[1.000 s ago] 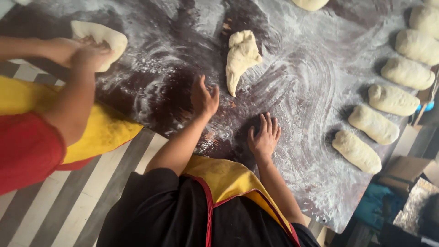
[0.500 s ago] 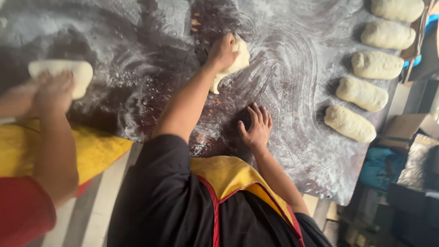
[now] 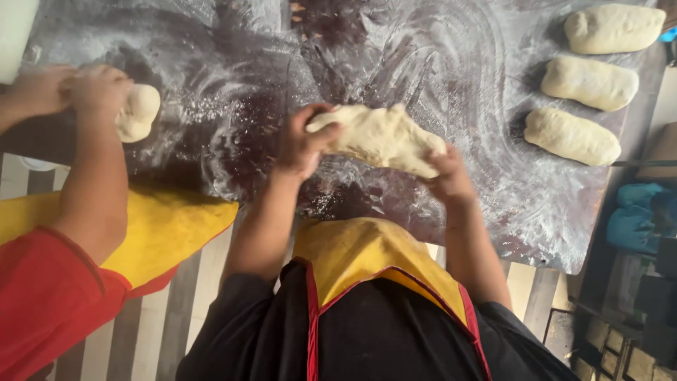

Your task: Knead and shape portions of dough on a floured work surface.

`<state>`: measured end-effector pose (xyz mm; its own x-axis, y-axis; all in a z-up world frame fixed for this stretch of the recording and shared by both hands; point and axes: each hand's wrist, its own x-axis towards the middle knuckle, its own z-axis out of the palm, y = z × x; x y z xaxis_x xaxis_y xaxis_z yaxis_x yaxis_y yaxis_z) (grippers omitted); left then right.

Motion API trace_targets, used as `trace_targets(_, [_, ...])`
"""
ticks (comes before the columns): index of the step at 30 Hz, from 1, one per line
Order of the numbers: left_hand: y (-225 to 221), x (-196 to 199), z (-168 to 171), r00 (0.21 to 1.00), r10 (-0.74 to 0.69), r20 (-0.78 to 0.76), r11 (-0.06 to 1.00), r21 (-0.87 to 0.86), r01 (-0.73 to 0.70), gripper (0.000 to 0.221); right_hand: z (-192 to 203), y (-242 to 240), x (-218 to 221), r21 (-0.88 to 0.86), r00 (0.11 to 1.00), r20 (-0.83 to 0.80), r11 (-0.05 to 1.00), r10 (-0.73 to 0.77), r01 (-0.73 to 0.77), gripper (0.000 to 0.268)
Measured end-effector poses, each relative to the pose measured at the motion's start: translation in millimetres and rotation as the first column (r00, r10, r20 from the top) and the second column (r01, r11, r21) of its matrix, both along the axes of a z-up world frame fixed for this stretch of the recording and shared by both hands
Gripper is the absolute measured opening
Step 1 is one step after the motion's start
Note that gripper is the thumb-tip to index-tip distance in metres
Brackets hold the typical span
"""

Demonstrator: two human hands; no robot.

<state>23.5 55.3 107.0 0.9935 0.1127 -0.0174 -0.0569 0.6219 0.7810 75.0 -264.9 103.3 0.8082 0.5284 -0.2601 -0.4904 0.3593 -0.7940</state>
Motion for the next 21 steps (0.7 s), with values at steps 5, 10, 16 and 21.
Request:
trace_targets(5, [50,-26,-97,0.823,0.341,-0.455,0.867,0.491,-0.088,0.027,-12,-47,49,-0.924,0.992,0.094,0.379,0.087,0.054,0.030])
trace_targets(10, [-15,-9,-34,0.764,0.472,-0.440,0.747,0.660,-0.081,0.048,30,39,23,-0.757,0.997,0.069,0.653,0.037,0.028,0.046])
trace_targets(16, [-63,0,-45,0.998,-0.013,0.058,-0.022,0.998,-0.058,0.063,-4,76,50,-0.634,0.891,0.093,0.716,0.444,-0.291,0.058])
trace_targets(21, [-47,56,-19,0.855,0.116,-0.506,-0.206,0.829,0.519,0.067,-40,82,89,-0.860,0.744,0.461,0.448,0.483,0.242,0.046])
